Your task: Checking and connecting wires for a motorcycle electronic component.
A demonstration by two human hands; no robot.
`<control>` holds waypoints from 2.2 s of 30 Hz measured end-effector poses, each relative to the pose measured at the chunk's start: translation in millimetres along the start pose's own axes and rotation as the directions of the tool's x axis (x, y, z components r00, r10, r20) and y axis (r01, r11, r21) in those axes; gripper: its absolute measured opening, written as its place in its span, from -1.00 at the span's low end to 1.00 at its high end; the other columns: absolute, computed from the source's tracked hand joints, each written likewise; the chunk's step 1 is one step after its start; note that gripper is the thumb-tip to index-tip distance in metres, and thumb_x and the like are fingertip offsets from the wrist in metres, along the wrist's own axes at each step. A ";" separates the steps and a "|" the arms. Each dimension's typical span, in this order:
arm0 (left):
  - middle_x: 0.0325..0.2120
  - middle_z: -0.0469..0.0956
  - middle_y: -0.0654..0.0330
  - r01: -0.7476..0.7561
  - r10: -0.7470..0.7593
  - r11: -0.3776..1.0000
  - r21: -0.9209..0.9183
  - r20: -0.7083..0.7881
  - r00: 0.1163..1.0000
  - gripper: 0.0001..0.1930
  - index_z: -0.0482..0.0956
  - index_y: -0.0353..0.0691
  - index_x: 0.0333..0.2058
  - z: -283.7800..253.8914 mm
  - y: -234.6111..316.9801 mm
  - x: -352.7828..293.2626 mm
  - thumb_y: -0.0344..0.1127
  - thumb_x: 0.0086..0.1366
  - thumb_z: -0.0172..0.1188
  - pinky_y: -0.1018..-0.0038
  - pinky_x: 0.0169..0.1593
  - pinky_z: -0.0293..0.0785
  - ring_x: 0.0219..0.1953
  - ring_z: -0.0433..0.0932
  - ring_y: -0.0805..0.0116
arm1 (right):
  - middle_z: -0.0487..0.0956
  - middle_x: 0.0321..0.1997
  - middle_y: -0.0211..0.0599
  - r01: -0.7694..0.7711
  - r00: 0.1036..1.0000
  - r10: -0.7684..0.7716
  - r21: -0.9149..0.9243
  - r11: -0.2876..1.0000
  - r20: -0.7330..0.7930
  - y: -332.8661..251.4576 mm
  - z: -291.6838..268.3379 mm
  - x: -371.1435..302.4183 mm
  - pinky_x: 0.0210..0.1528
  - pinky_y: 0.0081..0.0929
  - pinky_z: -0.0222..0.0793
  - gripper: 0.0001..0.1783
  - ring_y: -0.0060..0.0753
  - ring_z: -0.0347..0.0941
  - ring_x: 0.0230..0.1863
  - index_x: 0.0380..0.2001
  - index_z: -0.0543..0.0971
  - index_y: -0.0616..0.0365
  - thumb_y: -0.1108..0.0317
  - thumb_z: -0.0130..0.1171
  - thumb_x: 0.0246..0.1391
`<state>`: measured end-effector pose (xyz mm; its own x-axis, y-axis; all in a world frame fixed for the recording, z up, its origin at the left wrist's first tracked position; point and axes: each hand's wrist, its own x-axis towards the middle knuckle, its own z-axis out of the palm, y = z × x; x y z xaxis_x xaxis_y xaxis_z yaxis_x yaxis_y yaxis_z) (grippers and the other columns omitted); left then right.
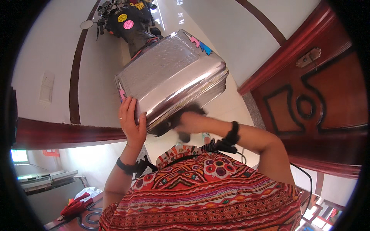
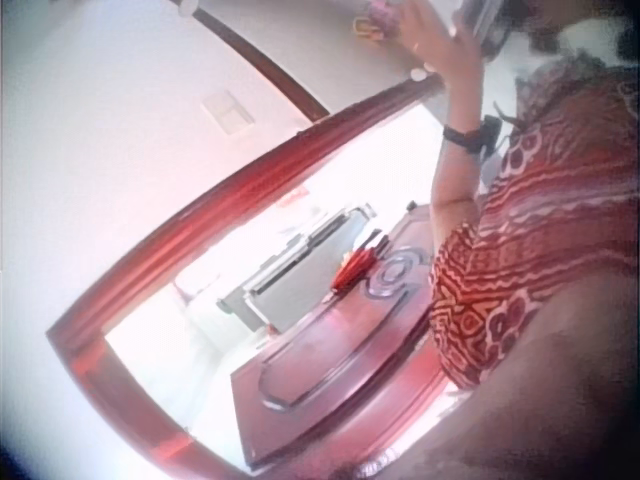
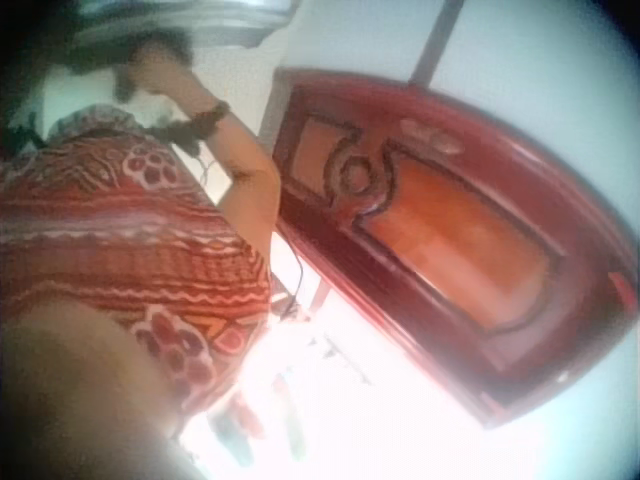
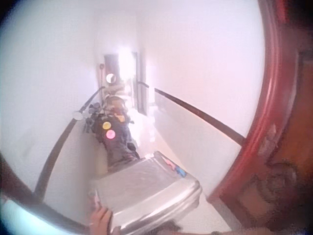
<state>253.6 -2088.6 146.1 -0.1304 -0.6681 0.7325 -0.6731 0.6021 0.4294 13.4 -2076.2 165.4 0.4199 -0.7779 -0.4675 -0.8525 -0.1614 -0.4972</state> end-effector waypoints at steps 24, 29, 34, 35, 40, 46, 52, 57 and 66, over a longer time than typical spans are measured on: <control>-0.19 0.60 0.15 0.615 -0.607 0.481 -0.625 0.269 0.748 -0.60 0.44 -0.33 0.04 -50.3 3.7 -100.2 -0.43 0.22 0.23 0.41 0.00 0.47 -0.12 0.56 0.35 | 0.60 -0.10 -0.02 0.578 0.811 -0.585 0.124 0.806 0.025 -99.5 -73.3 3.6 -0.09 -0.35 0.45 -0.57 -0.22 0.56 -0.16 0.00 0.51 0.28 0.16 0.10 0.23; -0.18 0.60 0.03 0.708 -0.865 0.281 -0.647 0.149 0.480 -0.54 0.44 -0.40 0.01 -50.1 -49.4 -109.9 -0.08 0.36 0.07 0.36 0.03 0.45 -0.10 0.56 0.22 | 0.58 -0.01 -0.13 0.422 0.782 -0.419 -0.104 0.901 -0.461 -44.8 -130.5 21.7 0.01 -0.34 0.39 -0.60 -0.25 0.51 -0.05 0.04 0.51 0.24 0.25 0.13 0.20; 0.32 0.09 -0.02 0.591 -0.629 0.422 -0.688 0.248 0.737 -0.27 -0.03 -0.43 0.33 10.5 -51.7 -107.2 0.08 0.46 -0.21 0.40 0.38 -0.10 0.37 0.02 0.22 | 0.43 0.14 0.01 0.228 0.621 -0.584 -0.592 0.773 -0.523 -41.3 -111.2 39.9 0.21 -0.18 0.21 -0.60 0.09 0.31 0.15 0.01 0.51 0.24 0.30 0.14 0.13; 0.36 -0.01 -0.10 0.563 -0.594 0.319 -0.762 0.302 0.746 -0.20 -0.05 -0.47 0.33 3.9 -54.0 -101.7 0.16 0.43 -0.21 0.35 0.42 -0.21 0.43 -0.10 0.11 | 0.43 0.14 0.01 0.231 0.619 -0.588 -0.594 0.770 -0.521 -46.5 -110.0 35.9 0.21 -0.18 0.21 -0.60 0.09 0.31 0.15 0.01 0.51 0.24 0.30 0.14 0.13; 0.38 -0.06 -0.11 0.644 -0.626 0.314 -0.698 0.358 0.693 -0.14 -0.08 -0.44 0.34 4.5 -85.2 -45.8 0.25 0.41 -0.26 0.35 0.42 -0.22 0.43 -0.12 0.11 | 0.44 0.13 -0.02 0.171 0.634 -0.559 -0.608 0.775 -0.535 -60.0 -114.4 22.6 0.19 -0.17 0.23 -0.61 0.08 0.33 0.13 0.00 0.52 0.22 0.32 0.14 0.11; 0.35 0.04 -0.12 0.653 -0.674 0.368 -0.662 0.294 0.677 -0.11 -0.03 -0.40 0.34 26.6 -146.0 21.2 0.30 0.36 -0.20 0.35 0.40 -0.15 0.41 -0.04 0.12 | 0.45 0.12 -0.04 0.126 0.644 -0.520 -0.592 0.796 -0.562 -74.4 -115.5 13.1 0.18 -0.16 0.23 -0.62 0.07 0.34 0.11 -0.02 0.52 0.20 0.32 0.15 0.09; 0.38 0.03 0.06 0.684 -0.526 -0.091 -0.724 0.618 0.584 -0.10 0.01 -0.17 0.38 74.5 -224.5 12.6 0.42 0.30 -0.23 0.29 0.38 -0.13 0.40 -0.02 0.13 | 0.47 0.10 -0.04 0.153 0.618 -0.542 -0.590 0.793 -0.569 -81.0 -109.3 15.2 0.16 -0.17 0.25 -0.62 0.07 0.36 0.09 -0.03 0.53 0.20 0.30 0.15 0.09; 0.38 0.02 0.10 0.817 -0.537 -0.269 -0.510 0.783 0.313 -0.09 -0.02 -0.12 0.39 88.1 -191.1 -28.4 0.46 0.29 -0.33 0.23 0.37 -0.08 0.39 -0.01 0.16 | 0.48 0.09 -0.05 0.146 0.622 -0.524 -0.571 0.808 -0.583 -69.2 -113.5 15.8 0.15 -0.18 0.26 -0.63 0.08 0.38 0.07 -0.04 0.54 0.21 0.28 0.14 0.09; 0.23 0.33 0.13 0.776 -0.349 -0.474 -0.416 0.898 0.268 -0.22 0.17 -0.17 0.30 18.1 -91.1 -81.0 0.35 0.36 -0.26 0.30 0.28 0.22 0.23 0.33 0.23 | 0.49 0.09 -0.08 0.137 0.612 -0.531 -0.583 0.801 -0.586 -58.0 -120.3 22.6 0.14 -0.20 0.28 -0.64 0.06 0.38 0.08 -0.05 0.54 0.19 0.28 0.14 0.11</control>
<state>312.3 -2097.2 38.0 -0.4535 -0.7818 -0.4279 0.5211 -0.6221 0.5843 34.9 -2157.5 271.6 0.5275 -0.7462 0.4061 -0.8067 -0.5899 -0.0359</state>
